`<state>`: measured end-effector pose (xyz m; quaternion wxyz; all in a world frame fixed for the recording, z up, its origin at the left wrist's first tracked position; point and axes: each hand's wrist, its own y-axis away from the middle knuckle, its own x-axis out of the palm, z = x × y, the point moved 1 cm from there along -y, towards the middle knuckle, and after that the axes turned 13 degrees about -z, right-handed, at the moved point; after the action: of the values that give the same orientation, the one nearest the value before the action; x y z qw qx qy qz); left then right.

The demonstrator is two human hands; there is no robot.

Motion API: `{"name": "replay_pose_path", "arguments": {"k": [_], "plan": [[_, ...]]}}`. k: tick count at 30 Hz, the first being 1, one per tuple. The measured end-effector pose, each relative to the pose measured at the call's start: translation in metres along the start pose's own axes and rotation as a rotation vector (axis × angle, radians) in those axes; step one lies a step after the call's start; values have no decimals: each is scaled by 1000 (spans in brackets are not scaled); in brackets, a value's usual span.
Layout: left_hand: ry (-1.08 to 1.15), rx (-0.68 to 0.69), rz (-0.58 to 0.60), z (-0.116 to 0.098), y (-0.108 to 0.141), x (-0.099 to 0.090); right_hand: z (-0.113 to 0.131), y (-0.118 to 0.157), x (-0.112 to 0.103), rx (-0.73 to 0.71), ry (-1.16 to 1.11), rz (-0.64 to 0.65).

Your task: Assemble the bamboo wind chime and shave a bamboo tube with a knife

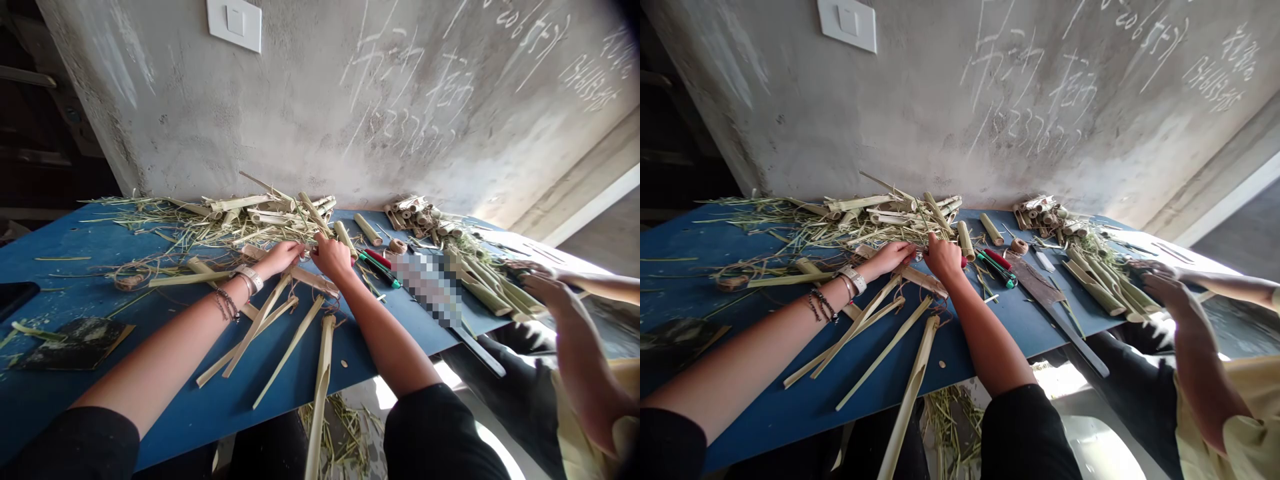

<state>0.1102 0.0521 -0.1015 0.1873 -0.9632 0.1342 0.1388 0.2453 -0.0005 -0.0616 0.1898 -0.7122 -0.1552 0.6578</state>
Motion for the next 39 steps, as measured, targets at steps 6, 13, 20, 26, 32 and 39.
{"name": "replay_pose_path", "arguments": {"k": [6, 13, 20, 26, 32, 39], "plan": [[-7, 5, 13, -4, 2, 0, 0, 0, 1, 2, 0, -9], [-24, 39, 33, -4, 1, -1, -3, -1, 4, 3, -20, 1], [-87, 81, 9, 0, 0, -1, -5, -2, 5, 5, 12, -27], [-172, 140, -39, 0, 3, 0, -5, -2, 7, 16, 34, -15], [-264, 183, -95, -4, 8, 1, -5, -3, 8, 22, 27, -31], [-279, 197, -160, -5, 8, 2, -6, -3, 7, 29, 22, -10]]}}
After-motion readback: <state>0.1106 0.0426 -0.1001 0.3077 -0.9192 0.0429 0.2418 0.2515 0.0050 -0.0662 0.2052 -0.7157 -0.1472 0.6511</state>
